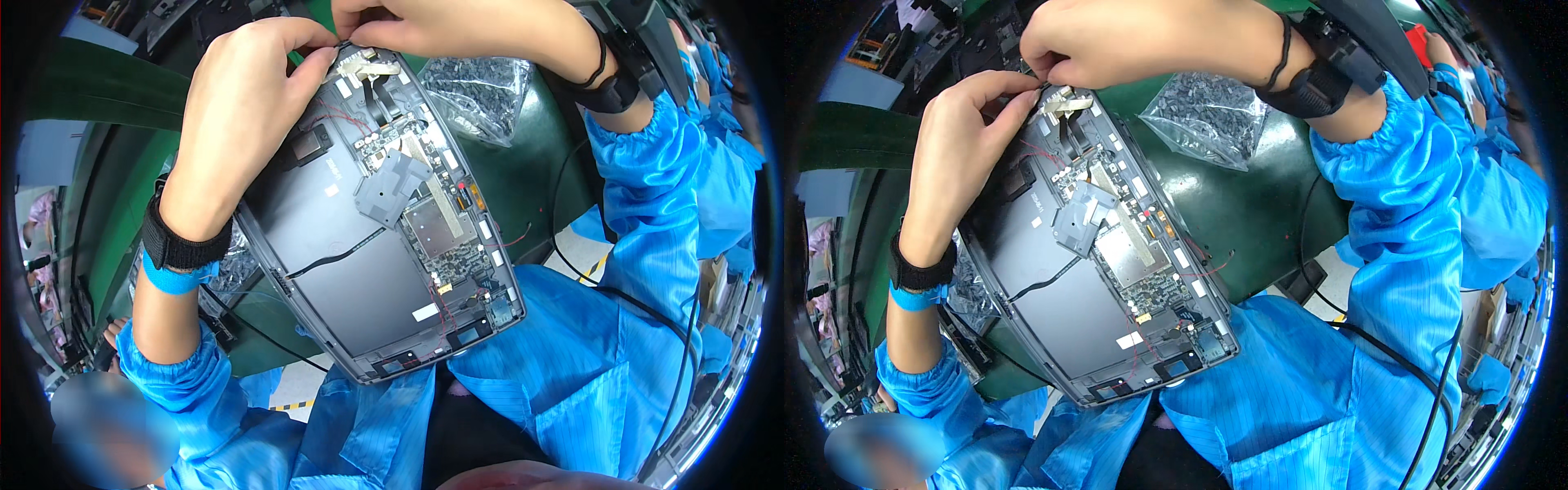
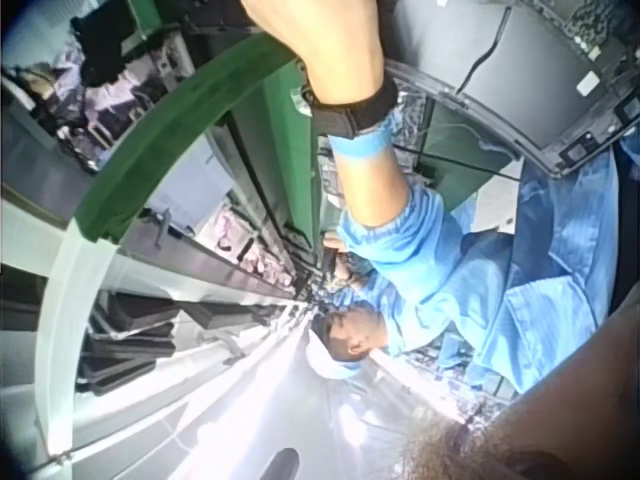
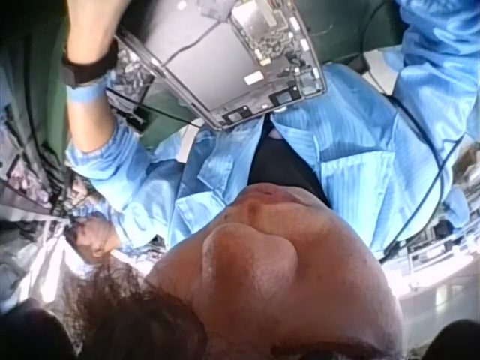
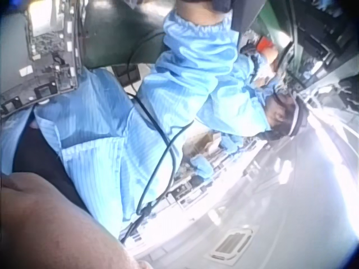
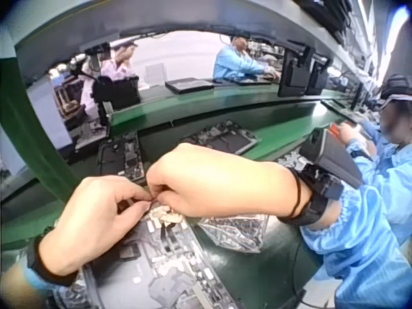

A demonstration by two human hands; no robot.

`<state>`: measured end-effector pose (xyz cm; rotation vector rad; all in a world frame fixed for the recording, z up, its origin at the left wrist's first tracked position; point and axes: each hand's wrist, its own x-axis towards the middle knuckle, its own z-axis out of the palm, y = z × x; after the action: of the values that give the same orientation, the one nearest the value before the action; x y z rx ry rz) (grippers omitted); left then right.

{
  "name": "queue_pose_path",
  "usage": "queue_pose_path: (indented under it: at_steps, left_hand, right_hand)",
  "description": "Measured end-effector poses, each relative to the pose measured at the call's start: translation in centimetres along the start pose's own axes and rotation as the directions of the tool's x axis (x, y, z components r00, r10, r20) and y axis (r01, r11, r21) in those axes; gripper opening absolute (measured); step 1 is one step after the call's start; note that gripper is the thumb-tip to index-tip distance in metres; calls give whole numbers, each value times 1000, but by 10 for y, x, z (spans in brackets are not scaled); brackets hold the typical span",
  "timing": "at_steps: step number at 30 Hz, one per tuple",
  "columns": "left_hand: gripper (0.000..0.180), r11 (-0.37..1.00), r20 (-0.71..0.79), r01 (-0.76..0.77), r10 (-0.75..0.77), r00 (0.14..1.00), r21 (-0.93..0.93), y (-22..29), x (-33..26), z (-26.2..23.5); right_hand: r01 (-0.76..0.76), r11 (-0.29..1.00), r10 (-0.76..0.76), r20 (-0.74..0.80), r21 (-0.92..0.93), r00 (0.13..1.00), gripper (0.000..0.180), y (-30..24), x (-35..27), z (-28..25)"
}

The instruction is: Assembling internal components into tablet computer housings on a factory production line.

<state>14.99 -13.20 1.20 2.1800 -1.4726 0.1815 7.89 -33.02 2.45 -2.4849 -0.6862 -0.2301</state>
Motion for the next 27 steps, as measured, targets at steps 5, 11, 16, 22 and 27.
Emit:
queue_pose_path:
  at_steps: [5,11,16,22,27]
  left_hand:
    - [19,997,75,25,-20,997,-77,-9,-1,-5]
    - [18,978,90,94,-78,993,-186,-10,0,-4]
    - [19,985,150,104,-82,985,-141,-11,4,-7]
    - [18,984,156,111,-89,984,-136,-11,5,-7]
    - [18,984,170,126,-104,980,-123,-9,5,-7]
  right_hand:
    - [-44,995,43,-8,-91,999,14,-17,-3,-1]
    - [136,858,-306,-281,-495,910,28,-32,-37,29]
    - [3,871,-161,-281,-492,946,37,-34,-42,34]
    - [-91,922,-4,-243,-377,970,40,-43,-41,28]
    - [-55,863,-71,-229,-503,971,41,-44,-42,29]
